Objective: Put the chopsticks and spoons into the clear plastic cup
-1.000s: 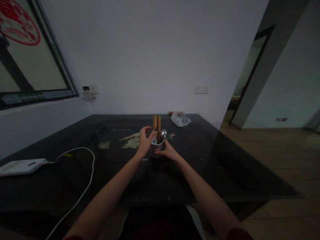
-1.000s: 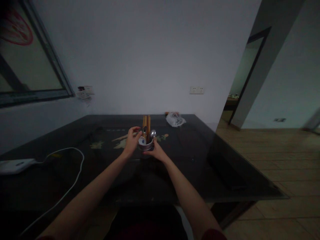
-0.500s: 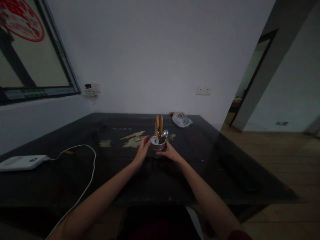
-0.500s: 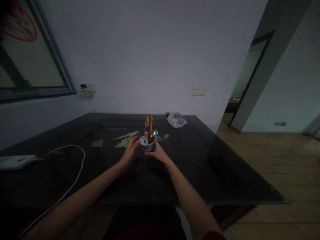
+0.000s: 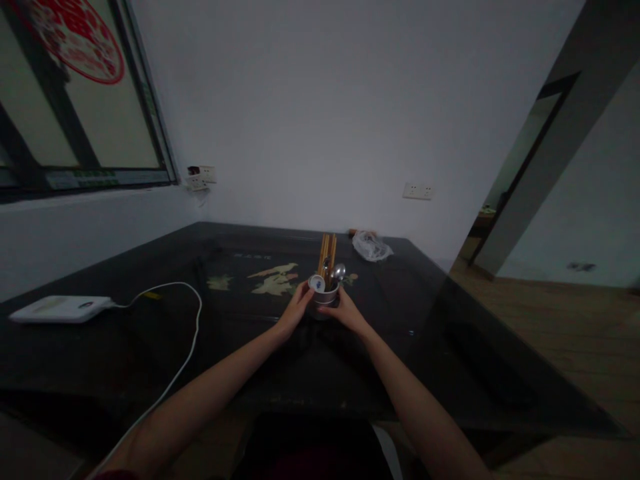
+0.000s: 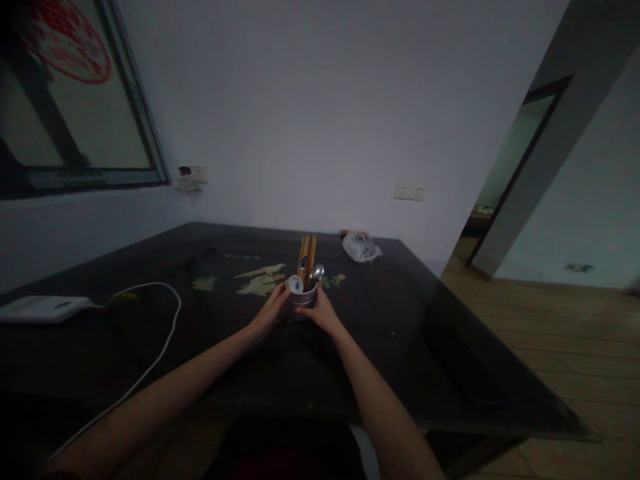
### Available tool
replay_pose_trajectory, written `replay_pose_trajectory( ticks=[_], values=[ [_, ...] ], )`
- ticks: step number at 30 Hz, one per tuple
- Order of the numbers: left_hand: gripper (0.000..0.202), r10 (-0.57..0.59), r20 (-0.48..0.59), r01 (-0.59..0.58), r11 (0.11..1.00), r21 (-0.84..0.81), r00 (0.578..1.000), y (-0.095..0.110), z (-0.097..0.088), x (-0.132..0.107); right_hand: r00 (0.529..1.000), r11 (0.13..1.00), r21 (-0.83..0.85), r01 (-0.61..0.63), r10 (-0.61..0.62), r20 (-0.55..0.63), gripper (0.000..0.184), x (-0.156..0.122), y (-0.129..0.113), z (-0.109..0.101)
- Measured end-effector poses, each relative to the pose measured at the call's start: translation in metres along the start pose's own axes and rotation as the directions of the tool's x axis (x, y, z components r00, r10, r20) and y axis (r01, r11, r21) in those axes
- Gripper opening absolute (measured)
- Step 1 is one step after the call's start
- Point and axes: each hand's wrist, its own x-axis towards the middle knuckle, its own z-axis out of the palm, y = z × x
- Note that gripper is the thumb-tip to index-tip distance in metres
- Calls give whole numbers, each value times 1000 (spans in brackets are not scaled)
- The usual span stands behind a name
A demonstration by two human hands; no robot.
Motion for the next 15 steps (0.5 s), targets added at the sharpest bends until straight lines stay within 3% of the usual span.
replay_pose_trajectory(
  ticks=[9,15],
  values=[
    [59,51,44,-51,999,-1,998,-4,-1,2,997,996,-34,-78,78,-13,74,1,-2,-6],
    [66,13,45,-17,996,89,999,-1,1,-2,994,994,-9,-108,108,26,65,3,-10,-9]
  ],
)
